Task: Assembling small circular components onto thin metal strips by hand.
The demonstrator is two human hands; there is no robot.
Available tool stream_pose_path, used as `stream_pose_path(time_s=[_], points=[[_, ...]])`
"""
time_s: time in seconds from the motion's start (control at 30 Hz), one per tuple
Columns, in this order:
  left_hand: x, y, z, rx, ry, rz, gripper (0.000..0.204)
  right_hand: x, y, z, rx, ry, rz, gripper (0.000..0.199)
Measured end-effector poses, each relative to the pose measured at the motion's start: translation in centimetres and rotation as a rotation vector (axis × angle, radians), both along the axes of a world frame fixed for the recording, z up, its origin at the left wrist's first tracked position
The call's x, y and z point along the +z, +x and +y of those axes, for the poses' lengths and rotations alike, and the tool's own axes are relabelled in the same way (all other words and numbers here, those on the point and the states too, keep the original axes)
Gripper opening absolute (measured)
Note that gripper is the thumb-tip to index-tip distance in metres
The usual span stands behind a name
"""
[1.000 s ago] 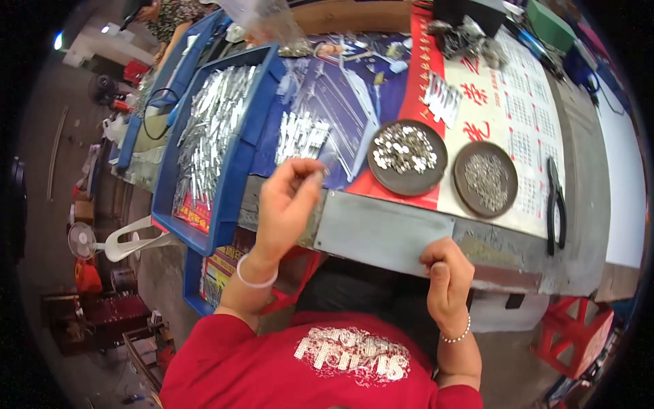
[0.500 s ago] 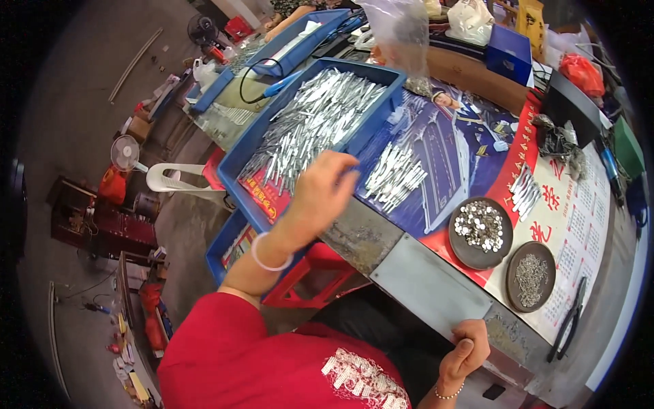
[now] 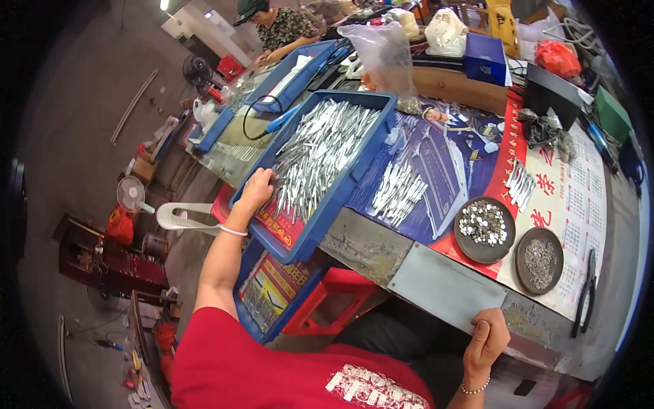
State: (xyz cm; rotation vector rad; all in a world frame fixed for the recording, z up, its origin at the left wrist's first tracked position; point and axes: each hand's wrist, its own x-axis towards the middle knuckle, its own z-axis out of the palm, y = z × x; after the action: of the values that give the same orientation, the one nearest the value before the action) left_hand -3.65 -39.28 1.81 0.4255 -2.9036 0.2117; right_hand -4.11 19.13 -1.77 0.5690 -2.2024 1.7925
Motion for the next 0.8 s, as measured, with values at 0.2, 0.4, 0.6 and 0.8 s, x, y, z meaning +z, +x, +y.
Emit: stream_pose_path(time_s=[0.2, 0.4, 0.6, 0.8], points=[[0.0, -1.1, 0.4, -0.068, -0.177, -0.066, 0.006, -0.6, 0.1, 0.1, -0.020, 0.041, 0.016, 0.032], [0.1, -0.1, -0.3, -0.076, -0.154, -0.036, 0.011, -0.5, 0.0, -0.1, -0.021, 0.070, 0.056, 0.031], [2.3, 0.3, 2.1, -0.113, -0.144, 0.105, 0.013, 0.0, -0.3, -0.2, -0.004, 0.079, 0.086, 0.026], [7.7, 1.0, 16.0, -0.306, 0.199, 0.440, 0.011, 0.1, -0.2, 0.0, -0.010, 0.069, 0.080, 0.013]])
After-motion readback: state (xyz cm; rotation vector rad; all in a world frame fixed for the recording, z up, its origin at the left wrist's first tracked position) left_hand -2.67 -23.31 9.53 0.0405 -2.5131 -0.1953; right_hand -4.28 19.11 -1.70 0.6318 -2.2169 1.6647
